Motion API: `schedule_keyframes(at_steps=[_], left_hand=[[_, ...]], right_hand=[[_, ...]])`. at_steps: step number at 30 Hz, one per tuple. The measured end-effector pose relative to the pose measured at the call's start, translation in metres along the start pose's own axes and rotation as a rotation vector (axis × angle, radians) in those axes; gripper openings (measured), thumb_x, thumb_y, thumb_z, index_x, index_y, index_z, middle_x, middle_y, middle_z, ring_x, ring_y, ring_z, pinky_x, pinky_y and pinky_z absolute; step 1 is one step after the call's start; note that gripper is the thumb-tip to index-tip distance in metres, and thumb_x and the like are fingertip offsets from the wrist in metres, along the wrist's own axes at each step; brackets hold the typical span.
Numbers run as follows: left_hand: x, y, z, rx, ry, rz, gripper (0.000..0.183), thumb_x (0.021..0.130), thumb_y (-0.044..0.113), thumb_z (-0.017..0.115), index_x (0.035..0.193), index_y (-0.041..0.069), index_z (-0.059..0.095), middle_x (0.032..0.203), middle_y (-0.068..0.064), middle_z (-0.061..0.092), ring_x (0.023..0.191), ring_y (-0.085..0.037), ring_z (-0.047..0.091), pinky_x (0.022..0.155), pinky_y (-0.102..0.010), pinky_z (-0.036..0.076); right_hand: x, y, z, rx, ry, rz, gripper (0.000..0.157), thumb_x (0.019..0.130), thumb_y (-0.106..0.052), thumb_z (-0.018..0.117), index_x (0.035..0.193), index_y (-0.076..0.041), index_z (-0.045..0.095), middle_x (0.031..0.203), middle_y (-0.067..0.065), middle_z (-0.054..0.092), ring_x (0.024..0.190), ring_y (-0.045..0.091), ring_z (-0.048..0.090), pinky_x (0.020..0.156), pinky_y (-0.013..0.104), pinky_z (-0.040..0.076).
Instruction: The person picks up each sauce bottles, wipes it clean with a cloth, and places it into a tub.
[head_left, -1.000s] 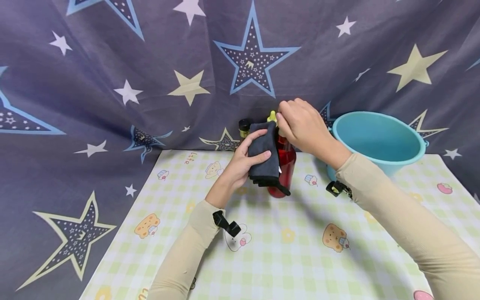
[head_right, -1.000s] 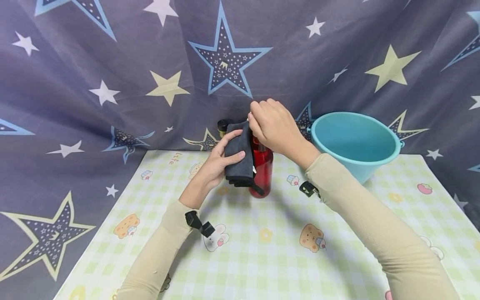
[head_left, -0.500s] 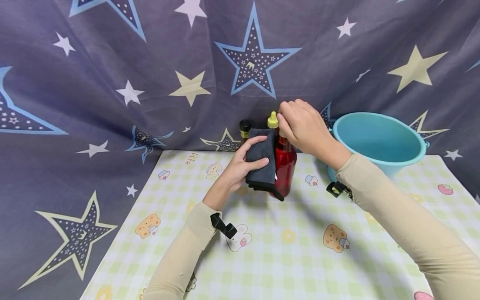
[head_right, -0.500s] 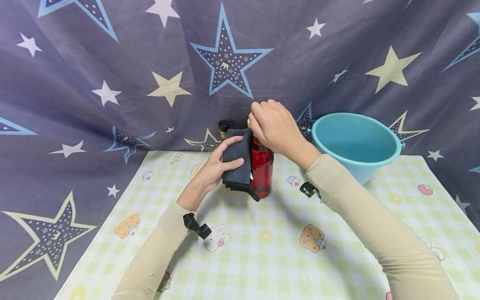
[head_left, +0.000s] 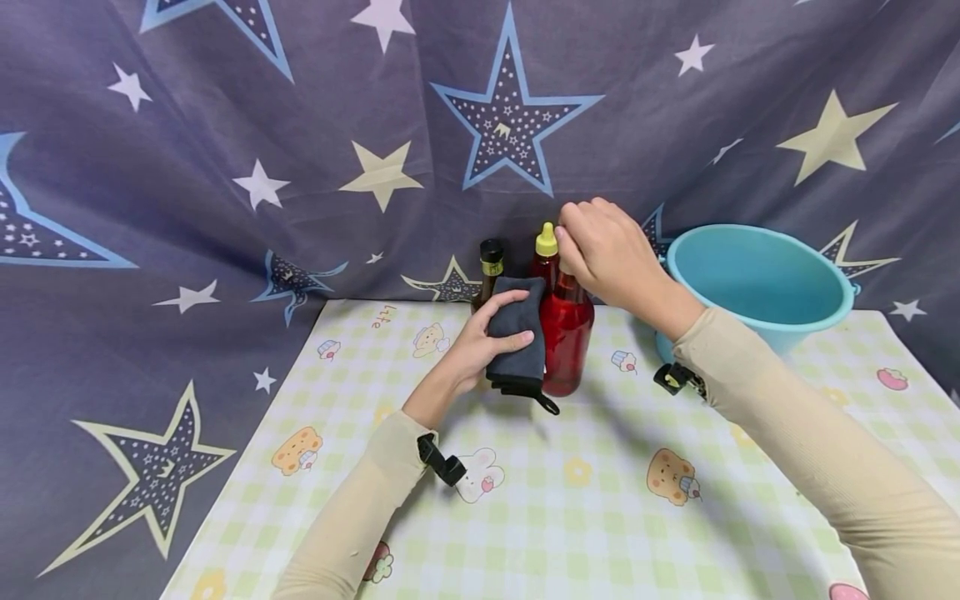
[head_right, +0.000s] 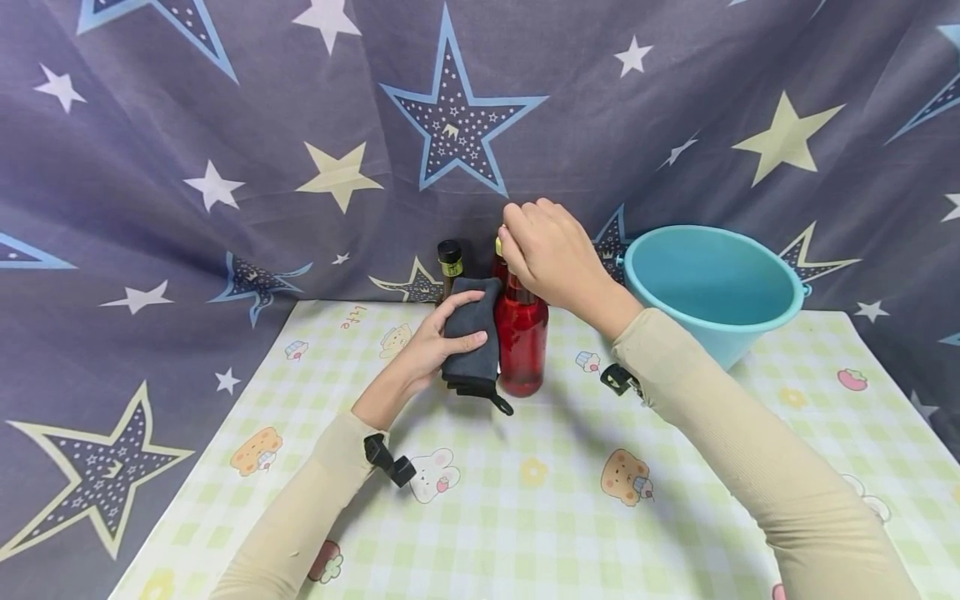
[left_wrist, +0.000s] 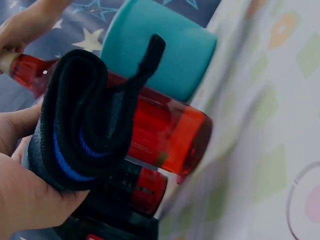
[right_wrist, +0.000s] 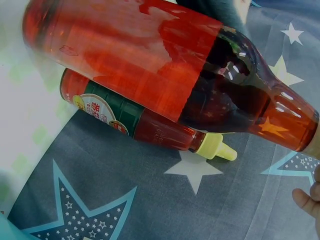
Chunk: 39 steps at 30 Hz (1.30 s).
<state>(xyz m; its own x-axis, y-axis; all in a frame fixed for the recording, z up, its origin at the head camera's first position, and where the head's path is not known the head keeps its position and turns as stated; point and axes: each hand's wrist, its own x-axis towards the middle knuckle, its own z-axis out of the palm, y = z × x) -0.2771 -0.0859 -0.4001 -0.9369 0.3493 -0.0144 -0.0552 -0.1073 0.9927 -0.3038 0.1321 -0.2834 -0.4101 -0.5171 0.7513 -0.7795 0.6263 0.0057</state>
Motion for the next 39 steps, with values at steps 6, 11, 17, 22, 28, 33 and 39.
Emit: schedule_keyframes(at_steps=[6,11,17,22,28,33,39], left_hand=[[-0.001,-0.012,-0.003,0.096,0.023,-0.069,0.059,0.090,0.005,0.077,0.139,0.032,0.059,0.141,-0.011,0.054,0.108,-0.025,0.064,0.082,-0.034,0.057],[0.000,-0.018,-0.003,0.131,0.034,-0.100,0.059,0.089,0.006,0.078,0.138,0.033,0.060,0.142,-0.010,0.054,0.110,-0.026,0.064,0.083,-0.034,0.056],[0.000,-0.020,-0.003,0.163,0.036,-0.116,0.060,0.088,0.004,0.078,0.138,0.033,0.061,0.140,-0.014,0.054,0.109,-0.029,0.064,0.081,-0.036,0.057],[0.000,-0.021,-0.004,0.248,0.046,-0.099,0.063,0.086,-0.001,0.078,0.137,0.033,0.062,0.145,-0.010,0.049,0.115,-0.031,0.059,0.086,-0.037,0.054],[0.002,-0.026,-0.005,0.408,0.045,-0.011,0.064,0.084,-0.002,0.078,0.138,0.028,0.062,0.144,-0.013,0.044,0.123,-0.035,0.052,0.100,-0.044,0.048],[0.000,-0.028,-0.004,0.561,0.051,0.021,0.066,0.084,-0.002,0.080,0.139,0.029,0.062,0.135,-0.017,0.047,0.120,-0.037,0.052,0.100,-0.049,0.047],[-0.001,-0.028,-0.001,0.757,0.033,-0.017,0.065,0.086,0.004,0.080,0.141,0.031,0.060,0.136,-0.019,0.047,0.120,-0.039,0.054,0.098,-0.051,0.048]], right_hand=[[0.000,-0.001,0.000,0.002,-0.001,0.004,0.027,0.107,-0.018,0.043,0.085,-0.004,0.052,0.068,0.008,0.047,0.065,0.025,0.039,0.066,0.035,0.030],[0.000,-0.001,0.000,0.007,0.006,0.008,0.026,0.106,-0.017,0.044,0.085,-0.004,0.052,0.068,0.007,0.048,0.065,0.024,0.039,0.066,0.035,0.030],[0.001,0.001,0.000,0.010,0.012,-0.013,0.029,0.107,-0.019,0.043,0.084,-0.004,0.051,0.067,0.008,0.047,0.063,0.025,0.038,0.065,0.034,0.029],[0.001,0.001,0.000,0.016,0.012,-0.017,0.029,0.107,-0.020,0.043,0.084,-0.004,0.050,0.067,0.008,0.047,0.063,0.025,0.037,0.066,0.034,0.028],[0.001,0.001,0.000,0.021,0.012,-0.011,0.029,0.107,-0.020,0.043,0.084,-0.004,0.051,0.068,0.009,0.048,0.064,0.025,0.038,0.066,0.034,0.029],[0.001,0.001,0.000,0.023,0.011,-0.013,0.029,0.107,-0.020,0.043,0.084,-0.004,0.050,0.067,0.008,0.047,0.063,0.025,0.037,0.066,0.034,0.028],[0.001,0.000,0.000,0.020,0.013,-0.008,0.030,0.107,-0.020,0.043,0.083,-0.004,0.050,0.066,0.007,0.046,0.063,0.025,0.036,0.065,0.034,0.028]])
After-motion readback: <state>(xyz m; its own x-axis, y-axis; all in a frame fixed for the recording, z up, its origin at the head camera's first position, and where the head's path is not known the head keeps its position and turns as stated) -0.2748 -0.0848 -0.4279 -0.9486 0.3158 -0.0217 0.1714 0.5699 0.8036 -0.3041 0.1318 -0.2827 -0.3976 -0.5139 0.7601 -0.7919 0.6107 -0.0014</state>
